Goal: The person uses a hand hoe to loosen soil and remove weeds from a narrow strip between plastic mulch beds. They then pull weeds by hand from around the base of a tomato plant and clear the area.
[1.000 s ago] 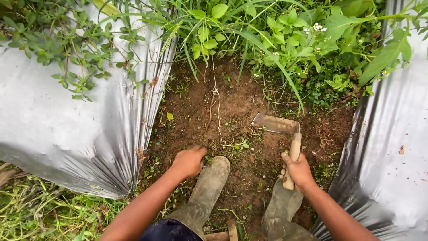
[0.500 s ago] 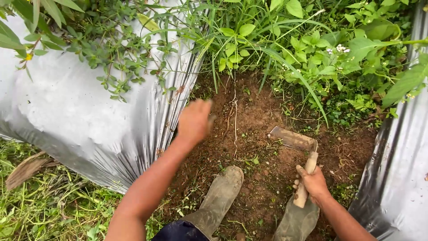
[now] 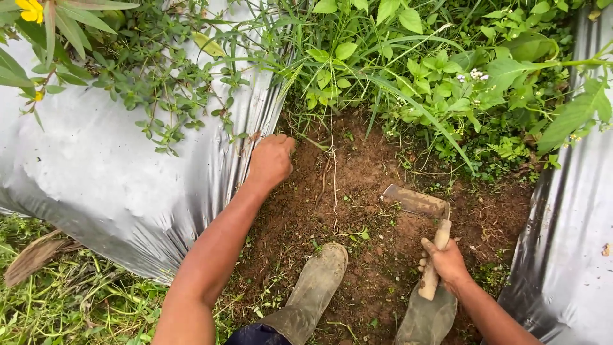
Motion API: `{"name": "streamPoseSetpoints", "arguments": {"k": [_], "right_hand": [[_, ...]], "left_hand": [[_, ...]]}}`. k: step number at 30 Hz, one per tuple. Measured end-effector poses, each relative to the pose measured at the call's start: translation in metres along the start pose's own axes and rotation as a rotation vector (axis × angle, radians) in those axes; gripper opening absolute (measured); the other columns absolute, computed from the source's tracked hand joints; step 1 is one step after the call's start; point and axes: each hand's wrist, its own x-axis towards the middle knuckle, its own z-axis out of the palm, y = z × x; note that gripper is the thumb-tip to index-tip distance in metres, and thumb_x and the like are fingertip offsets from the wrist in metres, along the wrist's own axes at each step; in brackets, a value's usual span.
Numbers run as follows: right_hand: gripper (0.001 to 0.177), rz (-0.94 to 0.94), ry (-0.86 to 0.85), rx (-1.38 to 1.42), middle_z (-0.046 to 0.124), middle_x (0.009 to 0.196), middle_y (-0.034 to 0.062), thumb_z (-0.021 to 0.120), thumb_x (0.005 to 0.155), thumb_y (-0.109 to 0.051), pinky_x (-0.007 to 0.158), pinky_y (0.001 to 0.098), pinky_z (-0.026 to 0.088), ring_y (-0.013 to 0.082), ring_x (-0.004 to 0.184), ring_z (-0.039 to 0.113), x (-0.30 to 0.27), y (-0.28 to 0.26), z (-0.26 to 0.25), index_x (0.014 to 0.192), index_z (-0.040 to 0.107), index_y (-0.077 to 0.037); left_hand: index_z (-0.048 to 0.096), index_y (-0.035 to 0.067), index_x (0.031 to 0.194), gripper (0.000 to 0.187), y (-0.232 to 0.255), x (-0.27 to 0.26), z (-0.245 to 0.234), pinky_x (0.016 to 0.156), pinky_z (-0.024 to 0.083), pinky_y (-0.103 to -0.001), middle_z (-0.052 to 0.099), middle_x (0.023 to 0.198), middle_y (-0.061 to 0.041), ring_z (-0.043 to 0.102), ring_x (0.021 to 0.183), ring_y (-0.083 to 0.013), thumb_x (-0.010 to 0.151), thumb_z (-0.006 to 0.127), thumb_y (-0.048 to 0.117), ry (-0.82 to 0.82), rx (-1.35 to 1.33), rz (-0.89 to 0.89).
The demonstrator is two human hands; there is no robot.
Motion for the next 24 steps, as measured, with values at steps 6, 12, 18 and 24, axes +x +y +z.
{"name": "streamPoseSetpoints", "arguments": {"k": [6, 12, 18, 24], "right_hand": [[0.017, 0.01, 0.016, -0.03, 0.06, 0.079, 0.0169, 0.06, 0.106, -0.011, 0.056, 0.0452, 0.055, 0.0285, 0.063, 0.058, 0.002, -0.002, -0.001, 0.115, 0.049, -0.003], [0.016, 0.011, 0.0, -0.033, 0.06, 0.079, 0.0162, 0.061, 0.105, -0.011, 0.056, 0.0447, 0.054, 0.028, 0.064, 0.058, 0.014, 0.009, -0.006, 0.115, 0.051, -0.002], [0.017, -0.108, 0.003, 0.2, 0.051, 0.076, 0.0089, 0.06, 0.105, -0.008, 0.043, 0.0364, 0.043, 0.0198, 0.056, 0.047, 0.022, 0.017, -0.002, 0.11, 0.044, -0.009], [0.021, -0.236, -0.066, 0.235, 0.043, 0.068, 0.0099, 0.063, 0.101, -0.012, 0.04, 0.0404, 0.038, 0.0217, 0.049, 0.042, 0.005, -0.001, 0.022, 0.106, 0.042, -0.01]], "left_hand": [[0.075, 0.011, 0.084, 0.04, 0.06, -0.031, -0.107, 0.088, 0.071, -0.029, 0.079, 0.094, -0.004, 0.077, 0.091, -0.0197, 0.08, 0.048, -0.019, -0.449, -0.62, -0.09], [0.066, 0.007, 0.127, 0.051, 0.113, -0.096, -0.056, 0.121, 0.036, -0.05, 0.041, 0.16, -0.013, 0.052, 0.135, -0.0323, 0.1, 0.057, 0.049, -1.124, -0.532, 0.204], [0.07, 0.011, 0.083, 0.018, 0.036, -0.08, -0.06, 0.084, 0.057, -0.036, 0.063, 0.091, 0.001, 0.059, 0.092, -0.018, 0.094, 0.074, 0.025, -0.187, -0.448, 0.046], [0.012, 0.034, 0.162, 0.103, -0.074, -0.067, -0.089, 0.118, -0.009, -0.07, -0.015, 0.17, -0.002, -0.021, 0.153, -0.0277, 0.081, 0.067, 0.067, 0.056, 0.11, -0.36]]}}
